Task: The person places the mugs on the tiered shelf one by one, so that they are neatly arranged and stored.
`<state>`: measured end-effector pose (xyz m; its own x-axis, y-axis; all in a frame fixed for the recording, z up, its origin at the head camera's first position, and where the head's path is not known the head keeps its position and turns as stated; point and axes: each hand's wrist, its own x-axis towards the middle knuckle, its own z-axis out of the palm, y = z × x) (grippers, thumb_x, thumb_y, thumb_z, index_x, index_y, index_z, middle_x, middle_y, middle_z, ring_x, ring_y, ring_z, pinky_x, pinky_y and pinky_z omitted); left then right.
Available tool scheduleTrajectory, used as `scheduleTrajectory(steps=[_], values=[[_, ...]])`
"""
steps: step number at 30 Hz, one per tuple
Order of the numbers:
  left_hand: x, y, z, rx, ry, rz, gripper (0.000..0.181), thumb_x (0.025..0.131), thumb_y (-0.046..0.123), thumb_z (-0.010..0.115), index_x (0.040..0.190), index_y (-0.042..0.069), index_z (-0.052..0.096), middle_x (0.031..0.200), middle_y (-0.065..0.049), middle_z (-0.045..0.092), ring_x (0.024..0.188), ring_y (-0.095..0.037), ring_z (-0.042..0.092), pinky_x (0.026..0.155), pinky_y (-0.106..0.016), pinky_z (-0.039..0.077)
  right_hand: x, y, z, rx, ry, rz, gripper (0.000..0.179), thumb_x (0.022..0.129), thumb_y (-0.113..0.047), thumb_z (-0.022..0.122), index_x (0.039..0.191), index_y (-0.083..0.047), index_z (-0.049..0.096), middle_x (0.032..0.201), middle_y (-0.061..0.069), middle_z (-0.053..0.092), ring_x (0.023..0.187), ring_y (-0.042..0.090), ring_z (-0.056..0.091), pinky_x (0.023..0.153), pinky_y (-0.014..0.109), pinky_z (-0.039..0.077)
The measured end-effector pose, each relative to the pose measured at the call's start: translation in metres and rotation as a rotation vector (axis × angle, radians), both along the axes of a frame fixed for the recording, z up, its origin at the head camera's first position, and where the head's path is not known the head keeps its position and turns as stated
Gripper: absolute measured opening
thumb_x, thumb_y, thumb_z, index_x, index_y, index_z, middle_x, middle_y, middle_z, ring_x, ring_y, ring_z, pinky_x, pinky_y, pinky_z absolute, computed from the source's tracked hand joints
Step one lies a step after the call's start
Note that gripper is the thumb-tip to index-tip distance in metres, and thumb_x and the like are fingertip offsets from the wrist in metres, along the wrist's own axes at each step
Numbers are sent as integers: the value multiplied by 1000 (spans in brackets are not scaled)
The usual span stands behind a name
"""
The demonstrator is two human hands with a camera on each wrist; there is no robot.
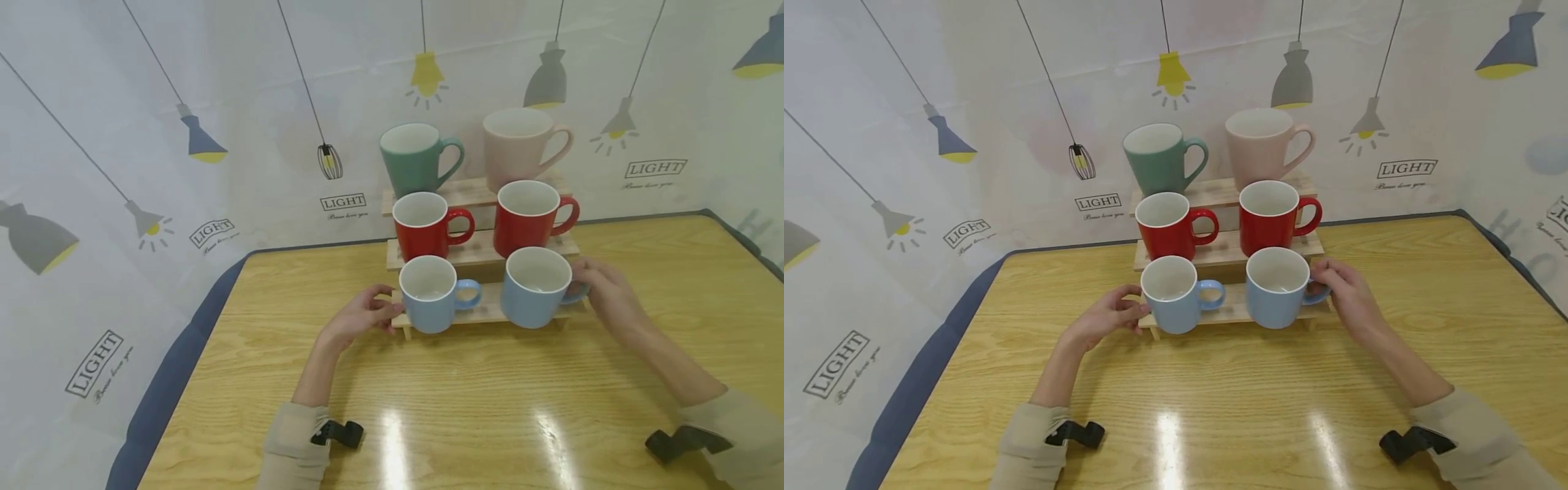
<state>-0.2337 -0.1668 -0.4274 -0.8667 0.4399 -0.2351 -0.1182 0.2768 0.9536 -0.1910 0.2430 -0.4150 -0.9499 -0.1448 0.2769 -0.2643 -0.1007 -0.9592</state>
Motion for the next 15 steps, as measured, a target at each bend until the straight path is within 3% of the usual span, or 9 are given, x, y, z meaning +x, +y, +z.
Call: scheduleTrajectory(steps=[5, 8, 12, 15], values=[[-1, 1, -3, -17, 37, 48, 50, 102, 18, 63, 140, -6, 43, 111, -19, 64, 85, -20, 65, 88, -41, 57, -3, 8, 0, 57, 33, 27, 35, 109, -11, 36, 94, -9, 68, 92, -6, 62, 99, 12, 49, 94, 29, 28], [-1, 1, -4, -9, 69, 83, 44, 102, 16, 60, 136, -8, 47, 111, -20, 63, 89, -21, 64, 88, -40, 56, -7, 13, 0, 29, 75, 48, 38, 110, -11, 34, 101, -7, 71, 96, -4, 65, 98, 12, 54, 96, 23, 33], [-2, -2, -3, 6, 102, 125, 38, 103, 15, 58, 134, -7, 50, 112, -20, 64, 92, -24, 66, 88, -41, 55, -14, 23, -1, 55, 115, 30, 38, 111, -13, 35, 106, -5, 71, 103, -5, 68, 101, 9, 59, 95, 16, 40], [-2, -3, 0, 6, 117, 145, 38, 104, 15, 57, 134, -7, 50, 115, -21, 63, 99, -30, 67, 90, -44, 54, -21, 30, -1, 80, 119, -6, 37, 111, -12, 34, 104, -2, 69, 100, -4, 69, 96, 8, 62, 90, 15, 44]])
